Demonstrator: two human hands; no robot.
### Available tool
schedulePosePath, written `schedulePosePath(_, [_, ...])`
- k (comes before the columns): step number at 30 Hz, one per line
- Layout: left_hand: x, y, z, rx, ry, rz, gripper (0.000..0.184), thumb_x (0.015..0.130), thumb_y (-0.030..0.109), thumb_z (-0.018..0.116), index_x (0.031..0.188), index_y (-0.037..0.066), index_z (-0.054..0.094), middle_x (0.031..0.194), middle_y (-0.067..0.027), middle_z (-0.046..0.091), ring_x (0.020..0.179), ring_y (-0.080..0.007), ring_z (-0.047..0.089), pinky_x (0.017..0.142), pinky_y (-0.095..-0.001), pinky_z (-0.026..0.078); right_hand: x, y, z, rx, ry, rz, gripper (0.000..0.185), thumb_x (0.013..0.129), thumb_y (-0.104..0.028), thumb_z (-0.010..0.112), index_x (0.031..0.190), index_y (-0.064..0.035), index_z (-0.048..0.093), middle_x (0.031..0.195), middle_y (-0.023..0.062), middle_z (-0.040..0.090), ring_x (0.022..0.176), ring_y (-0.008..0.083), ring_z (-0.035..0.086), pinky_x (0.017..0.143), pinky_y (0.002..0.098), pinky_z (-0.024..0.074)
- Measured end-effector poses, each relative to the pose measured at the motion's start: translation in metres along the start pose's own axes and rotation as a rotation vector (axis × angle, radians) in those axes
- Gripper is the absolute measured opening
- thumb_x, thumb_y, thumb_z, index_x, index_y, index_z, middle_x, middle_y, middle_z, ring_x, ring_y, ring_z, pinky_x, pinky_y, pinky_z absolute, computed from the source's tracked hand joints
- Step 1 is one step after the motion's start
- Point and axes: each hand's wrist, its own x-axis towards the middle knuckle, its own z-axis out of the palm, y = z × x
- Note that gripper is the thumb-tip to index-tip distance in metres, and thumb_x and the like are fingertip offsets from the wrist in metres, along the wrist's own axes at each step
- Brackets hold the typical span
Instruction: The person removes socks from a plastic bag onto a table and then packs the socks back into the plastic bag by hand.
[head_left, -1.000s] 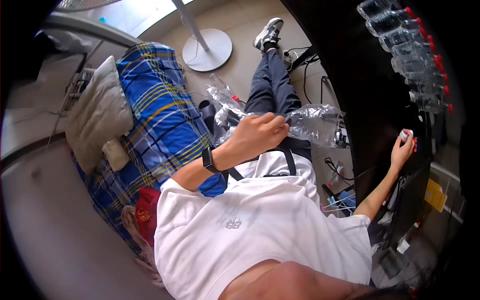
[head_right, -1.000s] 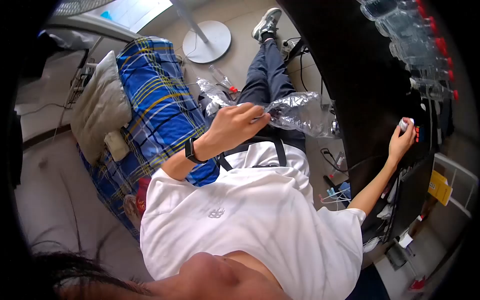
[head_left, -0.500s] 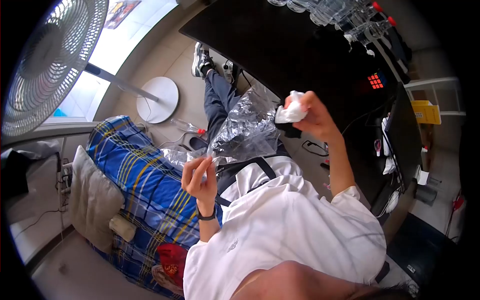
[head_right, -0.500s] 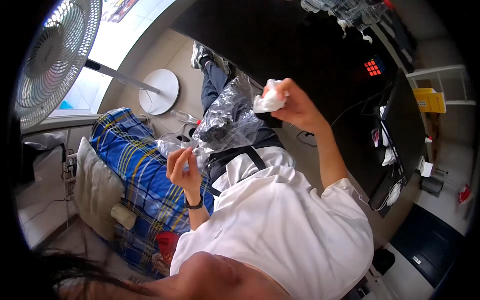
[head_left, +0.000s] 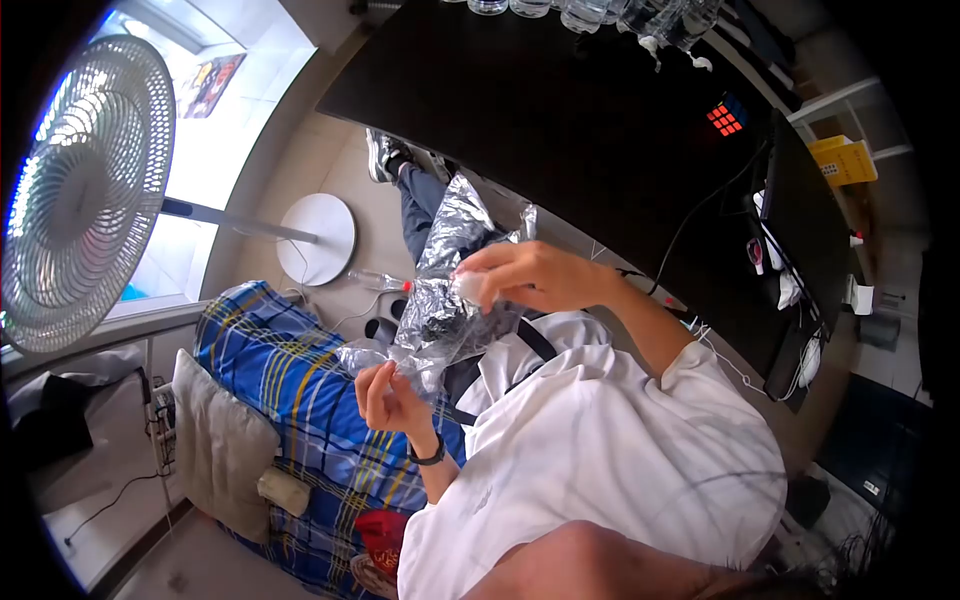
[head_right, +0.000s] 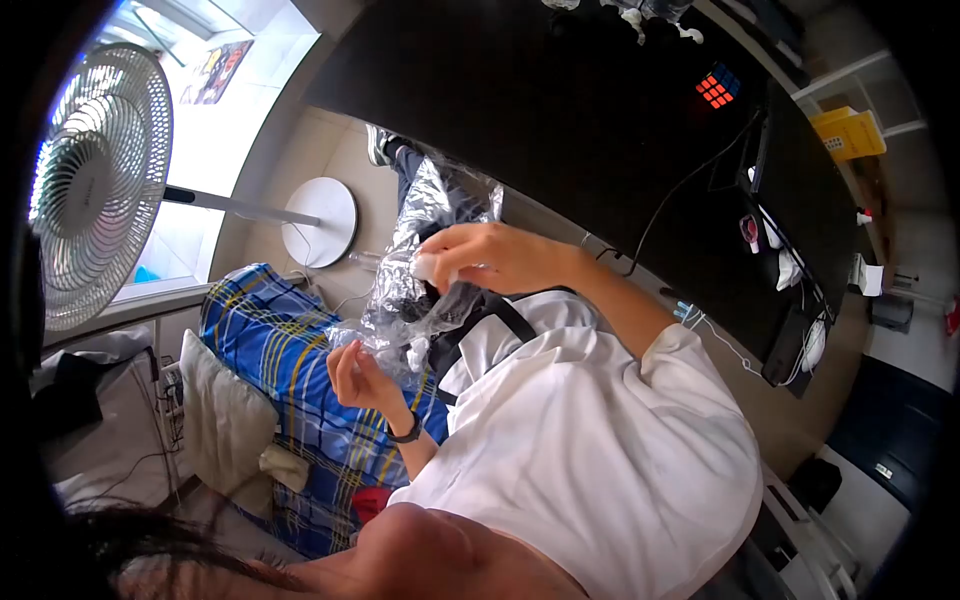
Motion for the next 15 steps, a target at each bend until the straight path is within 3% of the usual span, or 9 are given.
schedulePosePath(5, [0.0, -0.001, 0.0, 0.014, -0.095, 0.09, 0.011, 0.091, 0.005, 0.068, 0.099, -0.002, 0.072, 0.09, -0.0124, 0.066, 0.079, -0.0217, 0.06, 0.068, -0.0315, 0.045, -0.005, -0.015, 0.007, -0.176, -0.071, -0.093, 0.036, 0.084, 0.004, 0.068, 0.114, -0.0153, 0.074, 0.133, 0.0146, 0.062, 0.128, 0.0326, 0.058, 0.105, 0.0437, 0.0478])
schedulePosePath(7, [0.001, -0.002, -0.002, 0.022, -0.093, 0.108, 0.012, 0.091, 0.004, 0.068, 0.1, -0.002, 0.072, 0.09, -0.0126, 0.066, 0.079, -0.0217, 0.06, 0.068, -0.0313, 0.045, -0.008, -0.015, -0.005, -0.041, 0.038, 0.036, 0.036, 0.085, 0.002, 0.068, 0.119, -0.012, 0.072, 0.132, 0.0145, 0.063, 0.127, 0.0333, 0.057, 0.107, 0.0448, 0.0458])
schedulePosePath(8, [0.0, -0.004, -0.004, 0.028, -0.087, 0.11, 0.012, 0.091, 0.004, 0.067, 0.1, -0.002, 0.072, 0.09, -0.0129, 0.067, 0.079, -0.0218, 0.06, 0.068, -0.0314, 0.045, -0.009, -0.012, -0.013, -0.124, 0.098, 0.031, 0.034, 0.085, -0.009, 0.074, 0.119, -0.0082, 0.071, 0.131, 0.0136, 0.064, 0.124, 0.0325, 0.058, 0.105, 0.0441, 0.0462])
schedulePosePath(11, [-0.004, -0.009, -0.009, 0.045, -0.052, 0.067, 0.013, 0.092, 0.002, 0.066, 0.102, -0.003, 0.071, 0.092, -0.0133, 0.067, 0.081, -0.0216, 0.061, 0.069, -0.0312, 0.046, -0.012, -0.004, -0.031, -0.28, 0.089, -0.03, 0.034, 0.086, -0.019, 0.076, 0.119, -0.0103, 0.07, 0.133, 0.01, 0.065, 0.124, 0.0298, 0.059, 0.102, 0.041, 0.0488])
schedulePosePath(12, [-0.004, -0.011, -0.009, 0.049, -0.026, 0.021, 0.013, 0.092, 0.002, 0.065, 0.103, -0.003, 0.071, 0.093, -0.0134, 0.067, 0.082, -0.0213, 0.061, 0.07, -0.0309, 0.047, -0.01, -0.01, -0.029, -0.224, 0.03, -0.033, 0.024, 0.084, -0.021, 0.075, 0.105, -0.0098, 0.073, 0.13, 0.0067, 0.067, 0.121, 0.0279, 0.061, 0.098, 0.0401, 0.0505])
schedulePosePath(13, [-0.005, -0.013, -0.01, 0.056, -0.022, 0.021, 0.013, 0.092, 0.002, 0.065, 0.103, -0.003, 0.071, 0.093, -0.0134, 0.067, 0.082, -0.0213, 0.061, 0.07, -0.0309, 0.047, -0.01, -0.005, -0.024, -0.219, 0.026, -0.036, 0.024, 0.084, -0.021, 0.075, 0.105, -0.0098, 0.073, 0.13, 0.0067, 0.067, 0.121, 0.0279, 0.061, 0.098, 0.0401, 0.0505])
schedulePosePath(15, [-0.004, -0.019, -0.016, 0.051, 0.062, -0.085, 0.014, 0.09, 0.008, 0.07, 0.098, -0.003, 0.072, 0.087, -0.014, 0.068, 0.077, -0.0234, 0.063, 0.068, -0.0327, 0.048, -0.007, 0.003, -0.008, -0.496, -0.187, -0.018, 0.019, 0.077, -0.018, 0.079, 0.09, -0.0069, 0.071, 0.129, 0.008, 0.066, 0.123, 0.0281, 0.059, 0.102, 0.0426, 0.0487])
